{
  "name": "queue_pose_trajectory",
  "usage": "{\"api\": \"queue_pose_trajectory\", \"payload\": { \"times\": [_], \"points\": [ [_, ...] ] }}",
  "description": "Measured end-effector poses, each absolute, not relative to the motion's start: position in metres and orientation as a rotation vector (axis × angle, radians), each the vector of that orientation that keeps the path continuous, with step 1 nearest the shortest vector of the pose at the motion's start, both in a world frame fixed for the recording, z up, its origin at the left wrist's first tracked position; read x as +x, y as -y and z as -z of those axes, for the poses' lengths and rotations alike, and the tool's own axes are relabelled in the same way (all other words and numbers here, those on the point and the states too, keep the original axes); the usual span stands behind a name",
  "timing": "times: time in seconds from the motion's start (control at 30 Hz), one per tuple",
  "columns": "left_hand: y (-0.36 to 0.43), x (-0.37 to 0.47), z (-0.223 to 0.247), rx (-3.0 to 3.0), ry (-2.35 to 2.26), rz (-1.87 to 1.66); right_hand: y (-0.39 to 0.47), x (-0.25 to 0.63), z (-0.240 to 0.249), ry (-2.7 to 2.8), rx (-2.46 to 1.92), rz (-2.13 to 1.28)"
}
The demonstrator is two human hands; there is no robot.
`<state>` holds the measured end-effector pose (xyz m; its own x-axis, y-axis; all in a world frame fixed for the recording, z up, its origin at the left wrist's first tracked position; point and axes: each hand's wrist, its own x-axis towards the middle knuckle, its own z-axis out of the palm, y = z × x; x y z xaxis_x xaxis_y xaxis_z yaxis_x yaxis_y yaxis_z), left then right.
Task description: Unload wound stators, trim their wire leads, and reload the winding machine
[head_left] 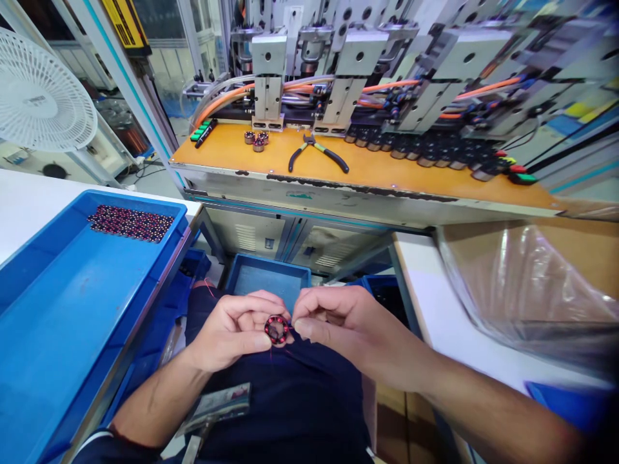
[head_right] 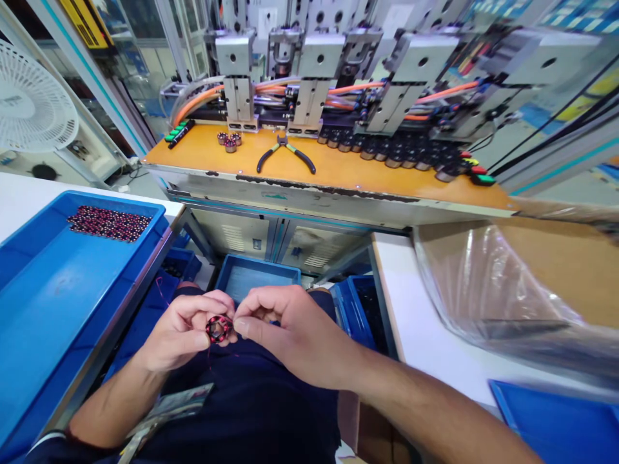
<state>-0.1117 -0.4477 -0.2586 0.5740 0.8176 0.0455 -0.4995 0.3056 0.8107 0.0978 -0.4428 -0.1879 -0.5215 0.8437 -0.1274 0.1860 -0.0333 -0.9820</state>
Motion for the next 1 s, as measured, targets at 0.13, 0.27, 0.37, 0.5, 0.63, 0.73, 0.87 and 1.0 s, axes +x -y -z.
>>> {"api": "queue_pose_trajectory", "payload": {
  "times": [0.13, 0.27, 0.37, 0.5, 0.63, 0.73, 0.87, 1.0],
  "points": [
    [0.445, -0.111, 0.261, 0.943, -0.449, -0.934, 0.449, 0.097, 0.193, 1.693, -1.082, -1.553],
    [0.444, -0.111, 0.260, 1.001, -0.468, -0.944, 0.453, 0.094, 0.193, 1.728, -1.095, -1.480],
    [0.445, -0.111, 0.258, 1.020, -0.449, -0.936, 0.455, 0.097, 0.188, 1.808, -1.088, -1.406],
    [0.444, -0.111, 0.257, 0.945, -0.363, -0.908, 0.452, 0.111, 0.184, 2.083, -0.930, -1.159],
    [0.445, -0.106, 0.257, 0.820, -0.277, -0.868, 0.446, 0.118, 0.188, 2.222, -0.748, -0.531],
    [0.446, -0.101, 0.258, 0.714, -0.238, -0.831, 0.443, 0.111, 0.194, 2.264, -0.594, -0.369],
    [0.447, -0.097, 0.261, 0.629, -0.211, -0.782, 0.441, 0.103, 0.197, 2.268, -0.522, -0.351],
    [0.447, -0.098, 0.265, 0.620, -0.195, -0.769, 0.438, 0.101, 0.199, 2.240, -0.462, -0.329]
  ]
}}
